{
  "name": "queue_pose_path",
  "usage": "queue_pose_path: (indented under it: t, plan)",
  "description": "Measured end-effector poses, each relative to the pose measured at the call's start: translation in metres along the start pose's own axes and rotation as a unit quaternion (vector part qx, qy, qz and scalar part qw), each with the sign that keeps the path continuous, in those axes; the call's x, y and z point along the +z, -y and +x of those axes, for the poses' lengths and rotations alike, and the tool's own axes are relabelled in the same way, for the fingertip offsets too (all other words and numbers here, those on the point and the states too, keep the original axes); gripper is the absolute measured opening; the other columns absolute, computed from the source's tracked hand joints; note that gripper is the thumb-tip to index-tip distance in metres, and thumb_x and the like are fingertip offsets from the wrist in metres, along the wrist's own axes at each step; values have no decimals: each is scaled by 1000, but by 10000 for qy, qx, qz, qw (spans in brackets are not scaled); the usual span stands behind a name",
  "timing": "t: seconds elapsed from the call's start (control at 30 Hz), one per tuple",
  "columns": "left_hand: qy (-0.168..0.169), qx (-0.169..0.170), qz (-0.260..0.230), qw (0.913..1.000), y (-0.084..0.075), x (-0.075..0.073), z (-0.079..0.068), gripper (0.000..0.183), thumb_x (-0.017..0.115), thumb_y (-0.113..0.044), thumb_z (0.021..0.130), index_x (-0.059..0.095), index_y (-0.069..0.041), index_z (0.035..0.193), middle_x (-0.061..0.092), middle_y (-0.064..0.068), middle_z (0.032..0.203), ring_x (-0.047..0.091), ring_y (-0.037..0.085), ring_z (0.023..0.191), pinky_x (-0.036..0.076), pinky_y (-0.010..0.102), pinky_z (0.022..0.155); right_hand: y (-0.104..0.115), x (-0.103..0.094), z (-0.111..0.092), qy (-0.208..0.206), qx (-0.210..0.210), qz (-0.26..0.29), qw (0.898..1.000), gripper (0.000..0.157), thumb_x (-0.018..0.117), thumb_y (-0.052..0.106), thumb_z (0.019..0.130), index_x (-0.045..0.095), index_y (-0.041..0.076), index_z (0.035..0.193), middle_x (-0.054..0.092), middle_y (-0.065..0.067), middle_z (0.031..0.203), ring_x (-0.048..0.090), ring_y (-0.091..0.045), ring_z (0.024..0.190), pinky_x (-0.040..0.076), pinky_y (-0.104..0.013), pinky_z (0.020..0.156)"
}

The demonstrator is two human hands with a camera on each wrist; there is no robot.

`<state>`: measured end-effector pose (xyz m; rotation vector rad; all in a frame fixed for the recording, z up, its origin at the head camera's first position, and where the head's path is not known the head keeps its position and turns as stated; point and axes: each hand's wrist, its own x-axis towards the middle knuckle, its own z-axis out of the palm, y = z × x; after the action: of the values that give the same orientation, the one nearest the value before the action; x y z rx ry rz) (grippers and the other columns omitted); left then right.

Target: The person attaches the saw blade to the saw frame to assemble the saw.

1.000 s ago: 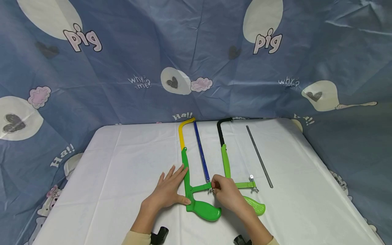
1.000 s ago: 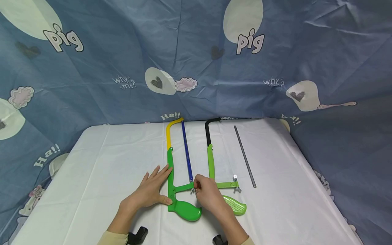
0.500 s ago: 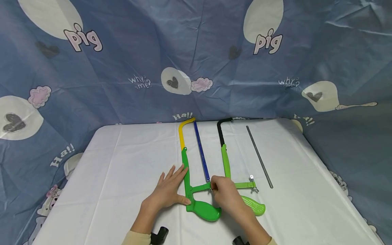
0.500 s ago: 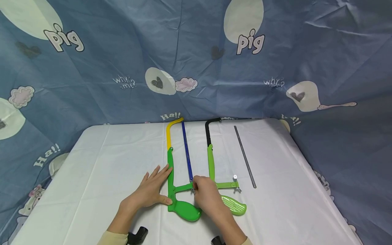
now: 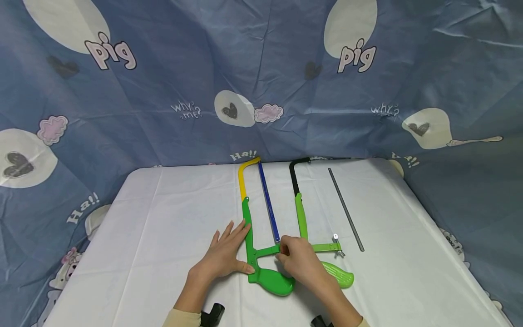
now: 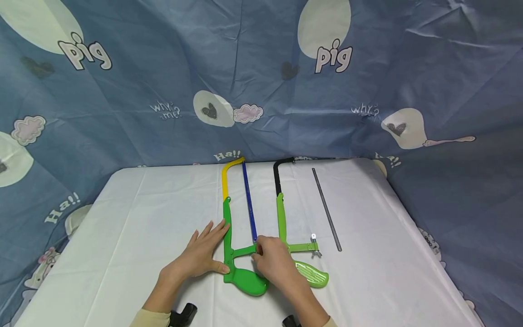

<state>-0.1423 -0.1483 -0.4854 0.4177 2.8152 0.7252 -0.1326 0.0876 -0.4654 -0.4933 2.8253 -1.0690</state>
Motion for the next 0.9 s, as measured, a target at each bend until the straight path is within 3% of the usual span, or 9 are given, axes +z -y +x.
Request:
queue_pose_path:
  t: [0.9]
  plan:
    - [47, 27, 10, 10000, 1, 0, 0, 117, 85, -58, 62, 30, -19, 158, 19, 2, 168, 9, 35, 156, 6, 68, 120, -6, 0, 0, 206, 191, 546, 9981, 18, 67, 3, 90, 57, 11, 78, 54, 5, 67, 47, -9, 61, 40, -22, 53]
